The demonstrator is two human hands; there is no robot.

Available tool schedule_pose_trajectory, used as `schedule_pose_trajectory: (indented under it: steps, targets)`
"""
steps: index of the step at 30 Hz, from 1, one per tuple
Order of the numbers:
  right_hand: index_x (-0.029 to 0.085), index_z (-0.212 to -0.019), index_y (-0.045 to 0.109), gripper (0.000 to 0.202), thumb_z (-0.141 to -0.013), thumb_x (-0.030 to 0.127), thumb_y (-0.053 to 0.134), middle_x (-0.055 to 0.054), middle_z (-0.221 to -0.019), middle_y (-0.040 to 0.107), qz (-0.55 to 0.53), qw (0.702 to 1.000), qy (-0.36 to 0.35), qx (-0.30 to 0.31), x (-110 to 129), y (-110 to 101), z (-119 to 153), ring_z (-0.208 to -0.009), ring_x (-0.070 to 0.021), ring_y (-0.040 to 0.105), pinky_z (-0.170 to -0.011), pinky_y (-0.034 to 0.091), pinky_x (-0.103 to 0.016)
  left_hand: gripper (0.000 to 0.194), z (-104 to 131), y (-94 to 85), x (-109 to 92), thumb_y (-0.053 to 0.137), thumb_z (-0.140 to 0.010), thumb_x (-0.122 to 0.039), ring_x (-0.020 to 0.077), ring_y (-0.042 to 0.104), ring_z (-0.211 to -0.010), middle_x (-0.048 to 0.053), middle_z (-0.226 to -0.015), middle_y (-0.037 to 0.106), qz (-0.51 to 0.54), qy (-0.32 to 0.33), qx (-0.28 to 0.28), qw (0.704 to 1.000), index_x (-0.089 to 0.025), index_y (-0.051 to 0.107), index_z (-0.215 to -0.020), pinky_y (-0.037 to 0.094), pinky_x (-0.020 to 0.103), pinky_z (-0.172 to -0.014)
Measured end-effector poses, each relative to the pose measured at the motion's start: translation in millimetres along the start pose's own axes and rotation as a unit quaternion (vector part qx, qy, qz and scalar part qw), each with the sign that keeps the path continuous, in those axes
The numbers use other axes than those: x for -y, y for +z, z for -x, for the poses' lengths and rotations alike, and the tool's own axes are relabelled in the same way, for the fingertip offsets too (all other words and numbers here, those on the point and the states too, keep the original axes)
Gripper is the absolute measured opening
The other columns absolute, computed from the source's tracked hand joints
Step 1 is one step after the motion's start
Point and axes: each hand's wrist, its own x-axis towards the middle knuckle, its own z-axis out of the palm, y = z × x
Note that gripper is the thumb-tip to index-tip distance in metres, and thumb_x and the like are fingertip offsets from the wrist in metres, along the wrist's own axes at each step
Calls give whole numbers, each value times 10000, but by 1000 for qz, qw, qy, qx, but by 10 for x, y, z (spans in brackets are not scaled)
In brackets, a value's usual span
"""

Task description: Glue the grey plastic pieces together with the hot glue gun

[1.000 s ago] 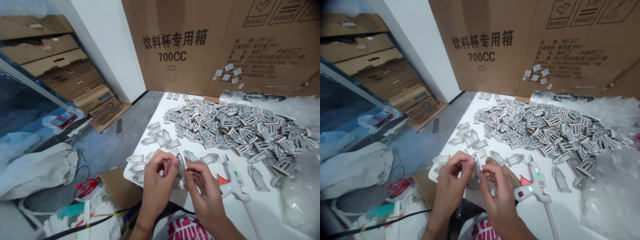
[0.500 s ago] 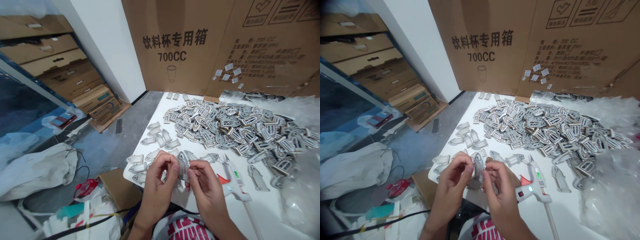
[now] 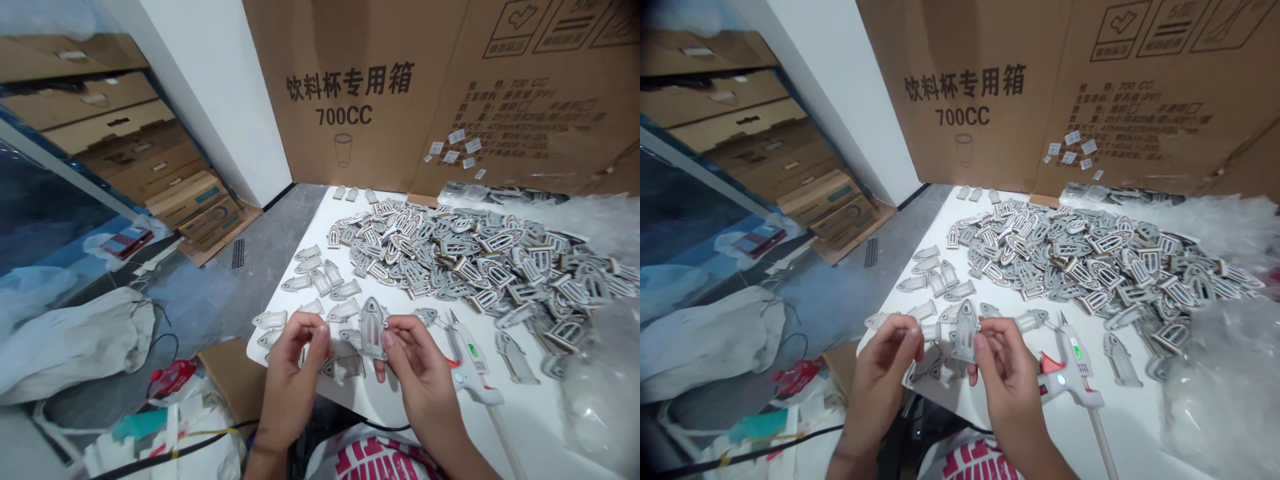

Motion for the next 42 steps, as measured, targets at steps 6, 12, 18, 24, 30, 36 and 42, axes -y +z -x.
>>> schedule_pose_trajectory:
  steps: [6, 12, 18, 24, 30, 36, 42]
  targets:
    - [274, -1068, 669, 244, -1019, 500, 746, 22, -797, 651, -6, 999, 16, -37, 64, 52, 17, -611, -129, 639, -589, 562, -236, 104, 93, 130, -18, 706, -1008, -184, 139, 599, -720, -28, -771, 648, -162, 141, 44, 976, -228, 688, -916, 475, 254, -700]
    - [291, -1124, 660, 167, -1058, 437, 709, 21, -795, 678, 13, 1000, -14, -15, 7, 10, 26, -618, -136, 646, -597, 577, -238, 117, 122, 180, -26, 723, -1003, -141, 173, 672, -778, 18, -836, 704, -210, 212, 86, 951, -239, 757, -1057, 503, 283, -715]
    - [298, -1146, 664, 116, -1071, 383, 689, -8, -855, 719, 51, 997, -51, -17, -71, -17, 57, -692, -172, 711, -627, 611, -263, 173, 156, 214, 32, 712, -979, -89, 210, 679, -787, 47, -842, 734, -242, 240, 66, 938, -244, 759, -1039, 488, 314, -728]
    - [287, -1152, 666, 148, -1068, 407, 690, 0, -811, 702, 54, 997, -47, -17, -114, -1, 43, -664, -162, 689, -614, 594, -251, 147, 155, 249, 58, 690, -986, -110, 205, 659, -763, 40, -832, 722, -222, 212, 41, 951, -249, 737, -973, 473, 304, -717]
    - [260, -1107, 671, 309, -1013, 547, 732, -3, -816, 682, 72, 996, -17, -45, 81, -124, -220, -645, -160, 654, -583, 572, -258, 174, 103, 151, 138, 685, -1057, -318, 166, 611, -750, 9, -808, 657, -89, 78, -14, 993, -229, 702, -908, 483, 259, -694]
    - [264, -1262, 654, 460, -941, 563, 790, 18, -818, 682, 135, 988, -44, -65, 659, -396, -831, -637, -177, 672, -603, 568, -304, 473, 25, -237, 127, 772, -987, -507, 66, 132, -481, -105, -628, 298, 312, -61, -185, 930, -209, 485, -756, 287, 180, -434]
    - [262, -1321, 630, 265, -1066, 311, 578, 22, -860, 686, 275, 955, -108, 35, 686, -257, -2041, -678, -164, 727, -698, 618, -324, 557, 37, -513, 207, 768, -959, -546, 95, 243, -491, -83, -592, 325, 248, -65, -249, 934, -222, 416, -673, 405, 201, -476]
